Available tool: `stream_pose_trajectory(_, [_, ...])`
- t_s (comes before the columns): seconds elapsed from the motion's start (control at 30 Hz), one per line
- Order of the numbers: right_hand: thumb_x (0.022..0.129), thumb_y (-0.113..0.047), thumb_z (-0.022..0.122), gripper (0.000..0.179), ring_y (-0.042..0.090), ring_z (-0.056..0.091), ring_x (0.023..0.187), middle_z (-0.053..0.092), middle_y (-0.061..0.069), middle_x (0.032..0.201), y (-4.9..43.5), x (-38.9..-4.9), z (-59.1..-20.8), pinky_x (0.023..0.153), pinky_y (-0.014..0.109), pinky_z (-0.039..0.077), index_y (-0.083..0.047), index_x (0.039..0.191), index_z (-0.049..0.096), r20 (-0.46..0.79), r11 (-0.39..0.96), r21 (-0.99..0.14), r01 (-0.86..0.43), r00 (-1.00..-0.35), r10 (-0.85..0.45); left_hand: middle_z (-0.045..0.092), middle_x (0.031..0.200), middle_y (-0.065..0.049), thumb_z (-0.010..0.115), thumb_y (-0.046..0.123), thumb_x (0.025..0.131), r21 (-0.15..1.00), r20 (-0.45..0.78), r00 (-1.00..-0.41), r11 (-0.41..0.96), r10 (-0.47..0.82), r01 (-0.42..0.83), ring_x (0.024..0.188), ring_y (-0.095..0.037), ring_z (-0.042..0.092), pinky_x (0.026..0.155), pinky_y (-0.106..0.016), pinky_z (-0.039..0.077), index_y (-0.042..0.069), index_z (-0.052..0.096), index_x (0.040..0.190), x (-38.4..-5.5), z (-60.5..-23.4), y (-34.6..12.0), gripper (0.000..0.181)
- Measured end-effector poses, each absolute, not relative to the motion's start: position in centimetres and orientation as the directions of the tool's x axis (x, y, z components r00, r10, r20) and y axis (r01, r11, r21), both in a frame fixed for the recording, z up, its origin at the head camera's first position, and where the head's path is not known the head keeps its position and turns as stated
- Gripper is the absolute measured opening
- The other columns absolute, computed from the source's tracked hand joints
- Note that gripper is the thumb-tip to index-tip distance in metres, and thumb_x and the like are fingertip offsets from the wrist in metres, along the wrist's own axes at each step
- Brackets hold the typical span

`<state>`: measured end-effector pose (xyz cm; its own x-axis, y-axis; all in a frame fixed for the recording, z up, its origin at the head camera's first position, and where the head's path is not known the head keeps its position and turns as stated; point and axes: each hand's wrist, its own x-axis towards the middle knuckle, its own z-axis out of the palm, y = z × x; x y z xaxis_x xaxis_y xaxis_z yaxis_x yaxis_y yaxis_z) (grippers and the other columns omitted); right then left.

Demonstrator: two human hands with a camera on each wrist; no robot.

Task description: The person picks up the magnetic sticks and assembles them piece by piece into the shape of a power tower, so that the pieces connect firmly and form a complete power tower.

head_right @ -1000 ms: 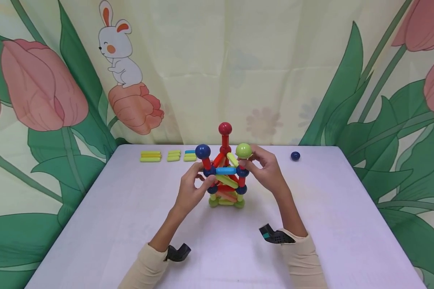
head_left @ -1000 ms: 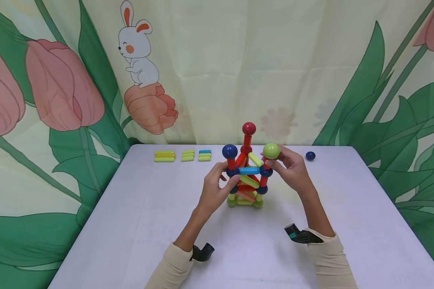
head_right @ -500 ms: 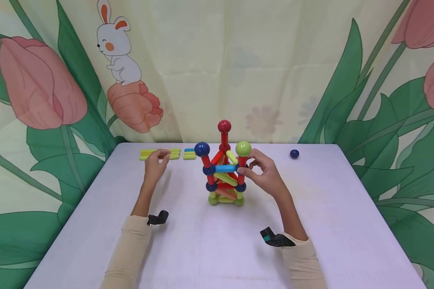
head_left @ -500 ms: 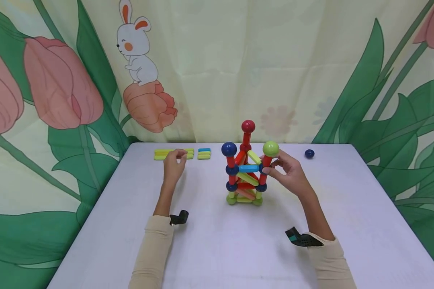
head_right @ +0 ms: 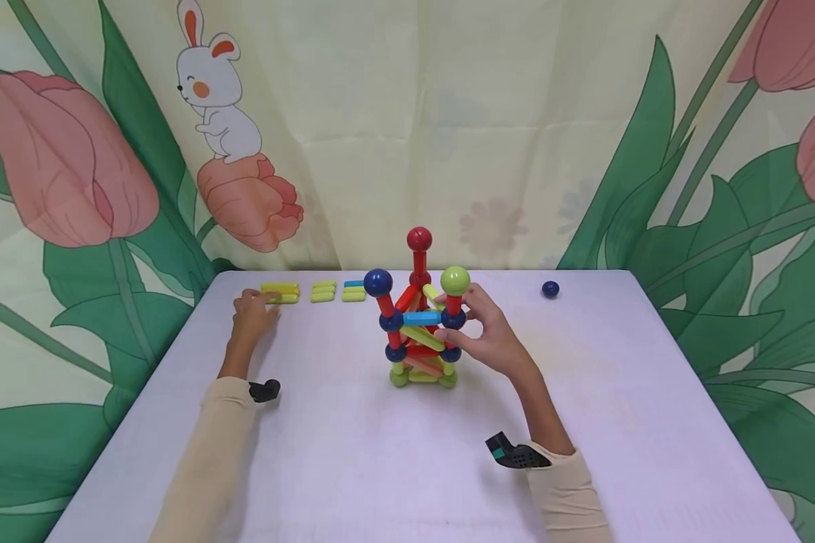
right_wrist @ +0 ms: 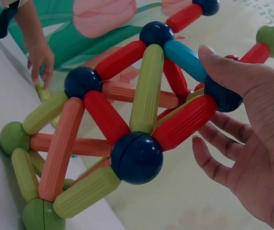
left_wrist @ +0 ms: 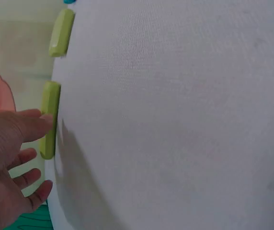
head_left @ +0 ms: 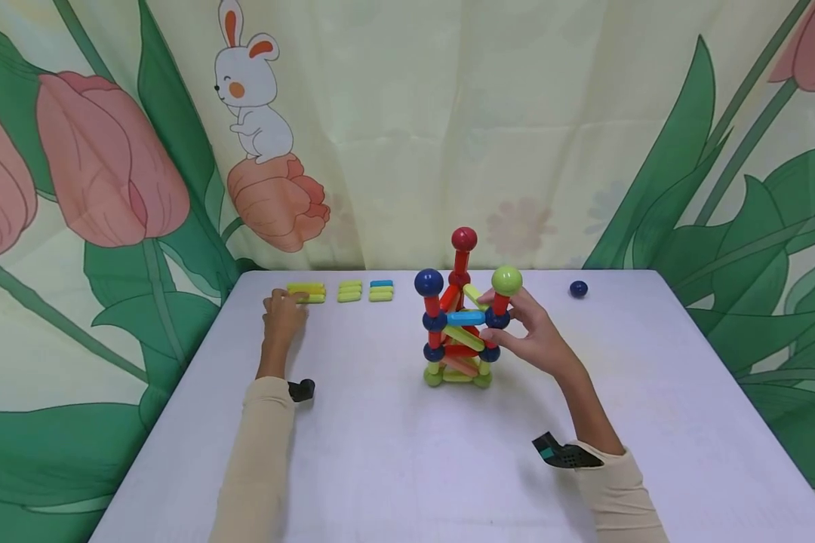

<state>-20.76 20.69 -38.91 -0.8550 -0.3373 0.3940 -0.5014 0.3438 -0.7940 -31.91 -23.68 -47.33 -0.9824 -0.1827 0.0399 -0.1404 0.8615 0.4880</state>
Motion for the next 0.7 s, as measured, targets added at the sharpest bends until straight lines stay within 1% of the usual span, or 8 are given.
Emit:
stream_pose_trajectory(0.1, [0.085, -0.004, 0.074, 0.045, 0.004, 0.045, 0.123, 0.052, 0.005, 0.126, 20.7, -20.8, -39.1, 0.099, 0.044, 0.046, -0.013, 0.126, 0.058, 0.373, 0.341, -0.806, -0.483, -0.863, -0.341, 0.038, 0.136, -0.028, 0.059, 0.015, 0.096, 0.409, 0.016, -0.989, 0.903, -0.148, -0.129, 0.127, -0.047, 0.037, 0.098, -0.066, 0.038, 0.011, 0.055, 0.138, -31.9, -47.4, -23.9, 0.043])
stream_pose_trajectory(0.23, [0.085, -0.005, 0.074, 0.046, 0.005, 0.046, 0.123, 0.052, 0.005, 0.127, 20.8, -20.8, -39.1, 0.097, 0.032, 0.047, -0.014, 0.127, 0.057, 0.364, 0.345, -0.804, -0.484, -0.86, -0.359, 0.04, 0.132, -0.028, 0.06, 0.016, 0.096, 0.339, 0.037, -0.989, 0.933, -0.141, -0.12, 0.123, -0.047, 0.04, 0.094, -0.067, 0.04, 0.011, 0.054, 0.139, -31.7, -47.4, -23.9, 0.044])
stream_pose_trajectory(0.33, [0.085, -0.006, 0.074, 0.049, 0.004, 0.045, 0.125, 0.052, 0.004, 0.129, 21.2, -20.9, -39.1, 0.098, 0.027, 0.047, -0.012, 0.13, 0.055, 0.368, 0.318, -0.805, -0.5, -0.842, -0.394, 0.04, 0.128, -0.029, 0.06, 0.015, 0.096, 0.316, 0.067, -0.989, 0.943, -0.135, -0.108, 0.118, -0.048, 0.042, 0.091, -0.067, 0.042, 0.009, 0.054, 0.137, -31.6, -47.6, -24.1, 0.041])
stream_pose_trajectory(0.4, [0.086, -0.005, 0.072, 0.053, 0.002, 0.046, 0.126, 0.053, 0.003, 0.132, 21.6, -21.1, -39.3, 0.1, 0.025, 0.046, -0.009, 0.135, 0.051, 0.364, 0.269, -0.825, -0.497, -0.832, -0.419, 0.039, 0.126, -0.029, 0.059, 0.015, 0.097, 0.313, 0.074, -0.988, 0.944, -0.132, -0.102, 0.115, -0.049, 0.043, 0.09, -0.067, 0.042, 0.007, 0.054, 0.134, -31.6, -47.8, -24.1, 0.038])
stream_pose_trajectory(0.47, [0.09, -0.011, 0.069, 0.054, 0.001, 0.047, 0.127, 0.055, 0.005, 0.135, 22.2, -21.5, -39.7, 0.101, 0.022, 0.045, -0.006, 0.14, 0.046, 0.361, 0.194, -0.859, -0.474, -0.828, -0.429, 0.04, 0.124, -0.028, 0.059, 0.016, 0.098, 0.318, 0.074, -0.988, 0.942, -0.136, -0.105, 0.114, -0.048, 0.044, 0.089, -0.066, 0.043, 0.006, 0.054, 0.129, -31.6, -48.1, -24.2, 0.033])
stream_pose_trajectory(0.5, [0.093, -0.014, 0.066, 0.053, 0.0, 0.048, 0.127, 0.055, 0.008, 0.136, 22.4, -21.8, -40.0, 0.1, 0.02, 0.045, -0.005, 0.141, 0.045, 0.356, 0.161, -0.876, -0.455, -0.834, -0.422, 0.04, 0.124, -0.027, 0.059, 0.017, 0.098, 0.324, 0.068, -0.988, 0.94, -0.137, -0.108, 0.113, -0.048, 0.044, 0.089, -0.065, 0.043, 0.005, 0.054, 0.127, -31.5, -48.1, -24.3, 0.032])
stream_pose_trajectory(0.57, [0.099, -0.023, 0.058, 0.051, 0.001, 0.053, 0.123, 0.06, 0.005, 0.133, 22.8, -22.5, -40.6, 0.098, 0.018, 0.046, -0.003, 0.143, 0.043, 0.339, 0.104, -0.908, -0.405, -0.858, -0.385, 0.043, 0.121, -0.026, 0.06, 0.017, 0.097, 0.325, 0.057, -0.989, 0.94, -0.135, -0.109, 0.112, -0.046, 0.046, 0.087, -0.063, 0.045, 0.004, 0.055, 0.123, -31.4, -48.0, -24.3, 0.029])
stream_pose_trajectory(0.7, [0.102, -0.034, 0.05, 0.047, 0.007, 0.06, 0.115, 0.064, 0.003, 0.124, 22.7, -24.2, -40.9, 0.094, 0.019, 0.05, -0.004, 0.138, 0.051, 0.295, 0.119, -0.935, -0.334, -0.918, -0.264, 0.054, 0.116, -0.025, 0.064, 0.016, 0.095, 0.311, 0.001, -0.995, 0.945, -0.104, -0.098, 0.109, -0.043, 0.052, 0.084, -0.056, 0.049, 0.001, 0.059, 0.119, -31.5, -47.3, -24.2, 0.029])
